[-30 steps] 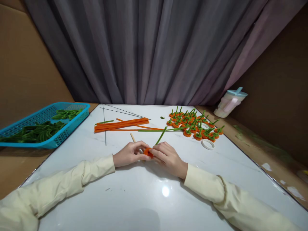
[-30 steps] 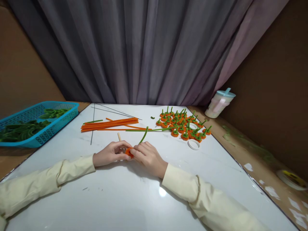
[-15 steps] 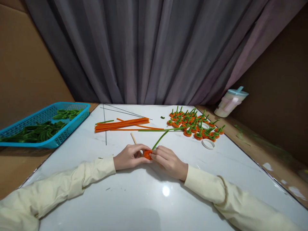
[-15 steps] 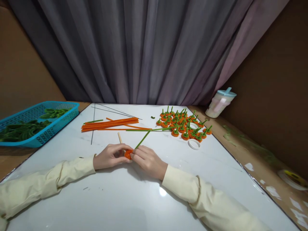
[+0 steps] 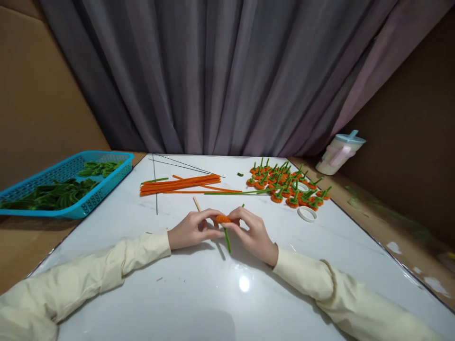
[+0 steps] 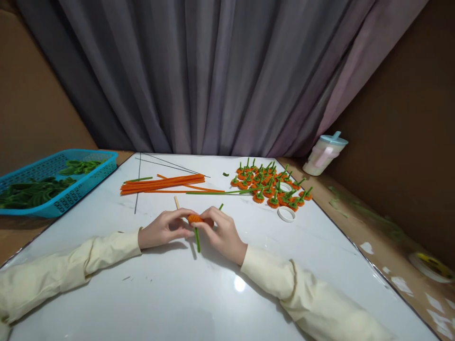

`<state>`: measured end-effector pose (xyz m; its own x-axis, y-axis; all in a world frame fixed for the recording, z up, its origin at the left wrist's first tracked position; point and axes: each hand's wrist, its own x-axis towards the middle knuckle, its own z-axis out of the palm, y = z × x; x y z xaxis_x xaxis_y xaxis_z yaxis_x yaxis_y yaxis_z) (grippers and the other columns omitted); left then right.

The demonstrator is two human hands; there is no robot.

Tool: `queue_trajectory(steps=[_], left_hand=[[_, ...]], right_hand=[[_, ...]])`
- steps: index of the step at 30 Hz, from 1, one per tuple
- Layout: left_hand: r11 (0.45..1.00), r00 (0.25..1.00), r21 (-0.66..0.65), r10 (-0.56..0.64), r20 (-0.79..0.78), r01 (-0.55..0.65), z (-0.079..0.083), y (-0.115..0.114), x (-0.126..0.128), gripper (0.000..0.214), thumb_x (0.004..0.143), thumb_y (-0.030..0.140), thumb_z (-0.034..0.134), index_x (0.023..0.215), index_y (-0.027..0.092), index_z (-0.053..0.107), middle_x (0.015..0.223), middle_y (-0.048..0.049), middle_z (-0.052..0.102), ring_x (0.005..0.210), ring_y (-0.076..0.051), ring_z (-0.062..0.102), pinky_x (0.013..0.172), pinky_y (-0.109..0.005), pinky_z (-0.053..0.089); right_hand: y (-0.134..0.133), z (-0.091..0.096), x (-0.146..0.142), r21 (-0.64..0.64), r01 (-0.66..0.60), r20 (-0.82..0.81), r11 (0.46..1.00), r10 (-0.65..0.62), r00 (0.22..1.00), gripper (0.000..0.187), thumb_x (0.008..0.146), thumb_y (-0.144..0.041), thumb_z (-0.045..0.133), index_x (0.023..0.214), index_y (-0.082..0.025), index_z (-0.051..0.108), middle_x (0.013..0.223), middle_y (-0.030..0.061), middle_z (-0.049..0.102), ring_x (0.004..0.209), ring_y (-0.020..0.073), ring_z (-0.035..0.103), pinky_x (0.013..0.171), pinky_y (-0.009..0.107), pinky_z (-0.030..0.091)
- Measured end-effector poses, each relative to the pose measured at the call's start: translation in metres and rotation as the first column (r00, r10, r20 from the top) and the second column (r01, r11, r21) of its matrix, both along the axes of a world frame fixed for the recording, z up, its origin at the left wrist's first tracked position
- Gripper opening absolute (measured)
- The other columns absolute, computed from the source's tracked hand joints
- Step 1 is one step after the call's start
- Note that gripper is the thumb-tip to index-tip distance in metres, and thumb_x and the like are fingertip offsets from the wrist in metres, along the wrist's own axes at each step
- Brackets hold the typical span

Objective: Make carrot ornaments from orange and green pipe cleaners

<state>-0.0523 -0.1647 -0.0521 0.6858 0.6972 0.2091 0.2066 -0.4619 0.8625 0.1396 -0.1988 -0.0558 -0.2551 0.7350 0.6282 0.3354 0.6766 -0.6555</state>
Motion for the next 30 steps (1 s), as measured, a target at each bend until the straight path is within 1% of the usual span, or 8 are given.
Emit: queue_trajectory(steps=[4,8,12,15,18,22,25,30], left_hand=[[0.947,0.992,-0.321,0.029,0.123,0.012,-0.001,0.005,0.003,0.032,0.083,0.043,0.052,0.096,0.013,0.057,0.07,-0.001,0.058,0.053,-0.008,0.051,0.044,-0.017,0.036],[0.875,0.982,-0.483,0.051,0.179,0.042,-0.001,0.009,0.004,0.031,0.084,0.042,0.051,0.087,0.011,0.057,0.058,0.002,0.054,0.037,-0.002,0.037,0.037,-0.016,0.028],[0.713,0.953,-0.69,0.11,0.283,0.122,0.004,0.015,0.001,0.03,0.082,0.04,0.055,0.084,0.01,0.057,0.058,-0.0002,0.057,0.037,-0.003,0.041,0.035,-0.016,0.029],[0.6,0.922,-0.785,0.197,0.333,0.155,0.005,0.02,-0.001,0.027,0.079,0.037,0.06,0.084,0.01,0.059,0.065,-0.0036,0.06,0.047,-0.006,0.05,0.037,-0.015,0.034],[0.535,0.914,-0.831,0.244,0.325,0.153,0.006,0.025,-0.003,0.027,0.078,0.035,0.061,0.084,0.009,0.06,0.065,-0.0053,0.061,0.051,-0.008,0.053,0.037,-0.015,0.035],[0.484,0.911,-0.865,0.283,0.3,0.135,0.006,0.029,-0.003,0.027,0.078,0.033,0.06,0.089,0.008,0.059,0.067,-0.0077,0.063,0.051,-0.009,0.053,0.037,-0.015,0.036],[0.462,0.923,-0.88,0.28,0.262,0.11,0.005,0.03,-0.002,0.027,0.079,0.032,0.059,0.093,0.009,0.056,0.07,-0.0084,0.063,0.052,-0.009,0.053,0.037,-0.015,0.037],[0.49,0.938,-0.869,0.266,0.223,0.068,0.007,0.031,0.001,0.029,0.08,0.032,0.058,0.101,0.012,0.053,0.067,-0.004,0.062,0.05,-0.008,0.052,0.036,-0.015,0.038]], right_hand=[[0.004,0.006,-0.003,-0.462,-0.1,-0.194,0.881,0.009,0.981,0.027,0.08,-0.043,0.06,0.076,-0.016,0.055,0.066,-0.0005,0.057,0.056,0.0097,0.05,0.052,0.022,0.041],[0.021,0.019,0.002,-0.592,-0.172,-0.213,0.787,0.053,0.976,0.034,0.08,-0.049,0.056,0.079,-0.015,0.054,0.055,-0.0031,0.054,0.045,0.008,0.046,0.046,0.02,0.039],[0.065,0.029,0.017,-0.668,-0.152,-0.196,0.728,0.025,0.98,0.039,0.081,-0.053,0.052,0.077,-0.014,0.053,0.053,-0.0004,0.056,0.04,0.008,0.046,0.038,0.019,0.037],[0.103,0.03,0.027,-0.832,-0.268,-0.227,0.486,0.143,0.963,0.04,0.079,-0.052,0.057,0.078,-0.011,0.055,0.059,0.0029,0.059,0.042,0.0073,0.048,0.034,0.016,0.035],[0.132,0.029,0.033,-0.915,-0.33,-0.218,0.23,0.406,0.888,0.037,0.077,-0.044,0.063,0.081,-0.008,0.057,0.07,0.0074,0.064,0.044,0.0068,0.051,0.037,0.016,0.04],[0.157,0.026,0.036,-0.932,-0.362,-0.278,0.023,0.596,0.754,0.037,0.08,-0.042,0.06,0.09,-0.006,0.059,0.073,0.0094,0.066,0.049,0.0101,0.058,0.041,0.018,0.046],[0.166,0.015,0.039,-0.889,-0.458,-0.387,-0.015,0.56,0.733,0.038,0.08,-0.041,0.061,0.093,-0.006,0.059,0.071,0.01,0.066,0.047,0.0109,0.059,0.04,0.018,0.045],[0.161,-0.002,0.048,-0.787,-0.612,-0.516,0.077,0.462,0.721,0.03,0.068,-0.027,0.075,0.081,-0.004,0.061,0.07,0.0106,0.067,0.049,0.0101,0.057,0.045,0.02,0.045]])
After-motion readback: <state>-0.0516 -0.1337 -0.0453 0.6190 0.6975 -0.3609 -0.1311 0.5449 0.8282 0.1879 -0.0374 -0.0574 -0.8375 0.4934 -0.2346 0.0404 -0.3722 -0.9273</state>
